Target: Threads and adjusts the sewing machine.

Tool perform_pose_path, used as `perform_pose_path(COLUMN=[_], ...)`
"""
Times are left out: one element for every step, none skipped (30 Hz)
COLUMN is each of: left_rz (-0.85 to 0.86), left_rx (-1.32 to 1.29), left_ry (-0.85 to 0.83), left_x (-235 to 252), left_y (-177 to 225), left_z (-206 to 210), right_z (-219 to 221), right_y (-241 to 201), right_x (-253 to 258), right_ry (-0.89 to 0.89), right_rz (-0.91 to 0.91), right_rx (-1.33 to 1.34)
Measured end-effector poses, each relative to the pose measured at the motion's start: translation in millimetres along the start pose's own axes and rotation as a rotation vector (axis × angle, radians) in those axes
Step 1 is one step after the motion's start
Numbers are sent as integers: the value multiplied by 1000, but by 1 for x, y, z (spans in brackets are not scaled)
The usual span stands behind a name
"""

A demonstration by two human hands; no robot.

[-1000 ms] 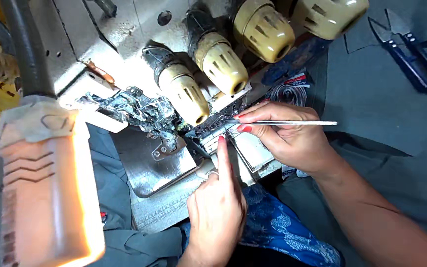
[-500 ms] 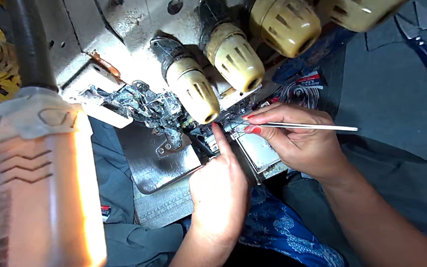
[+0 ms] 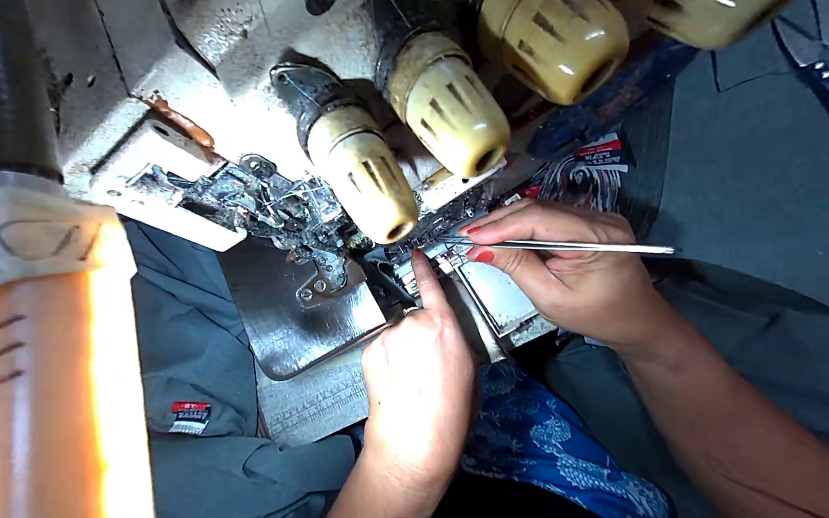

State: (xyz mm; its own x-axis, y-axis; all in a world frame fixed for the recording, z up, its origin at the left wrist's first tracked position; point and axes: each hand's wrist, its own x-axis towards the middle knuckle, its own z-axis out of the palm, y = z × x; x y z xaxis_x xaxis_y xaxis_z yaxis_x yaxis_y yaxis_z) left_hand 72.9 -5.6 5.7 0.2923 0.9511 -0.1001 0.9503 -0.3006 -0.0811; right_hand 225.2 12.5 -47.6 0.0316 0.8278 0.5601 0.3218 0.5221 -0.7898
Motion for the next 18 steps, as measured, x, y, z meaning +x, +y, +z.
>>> perform_pose_path(left_rz=[4,8,9,11,16,18,19,20,21,24,26,26,29,32,36,39,40,41], left_rx=[0,2,3,5,9,11,11,12,12,12,12,13,11,9,7,4,-3,-10], left_ry=[13,20,21,23,29,32,30,28,29,27,26,23,28,37,46,50,50,51], left_x=[0,0,-1,-1,-1,-1,0,0,0,0,0,0,0,0,-1,-1,-1,-1], left_y=[0,-1,-1,-1,-2,-2,-2,-2,-2,-3,-3,-3,-3,-3,-4,-4,-4,-5], left_z=[1,2,2,2,3,3,3,3,3,3,3,3,4,5,5,6,6,6], right_z=[0,0,1,1,1,1,1,1,1,1,2,2,2,2,2,2,2,2], right_y=[0,0,0,0,0,0,1,1,0,0,0,0,0,0,0,0,0,0], right_x=[0,0,0,0,0,0,0,0,0,0,0,0,0,0,0,1,1,1], right_ry=[-2,-3,-6,-8,-11,-12,-11,-11,-12,-12,-11,-13,-15,-19,-21,-23,-25,-26], right_rz=[-1,0,2,3,5,6,8,9,10,9,9,9,10,14,17,20,19,19], right_rx=[-2,-6,-10,-15,-19,-20,-19,-21,-24,-27,-29,-32,-35,-37,-39,-42,-44,-44])
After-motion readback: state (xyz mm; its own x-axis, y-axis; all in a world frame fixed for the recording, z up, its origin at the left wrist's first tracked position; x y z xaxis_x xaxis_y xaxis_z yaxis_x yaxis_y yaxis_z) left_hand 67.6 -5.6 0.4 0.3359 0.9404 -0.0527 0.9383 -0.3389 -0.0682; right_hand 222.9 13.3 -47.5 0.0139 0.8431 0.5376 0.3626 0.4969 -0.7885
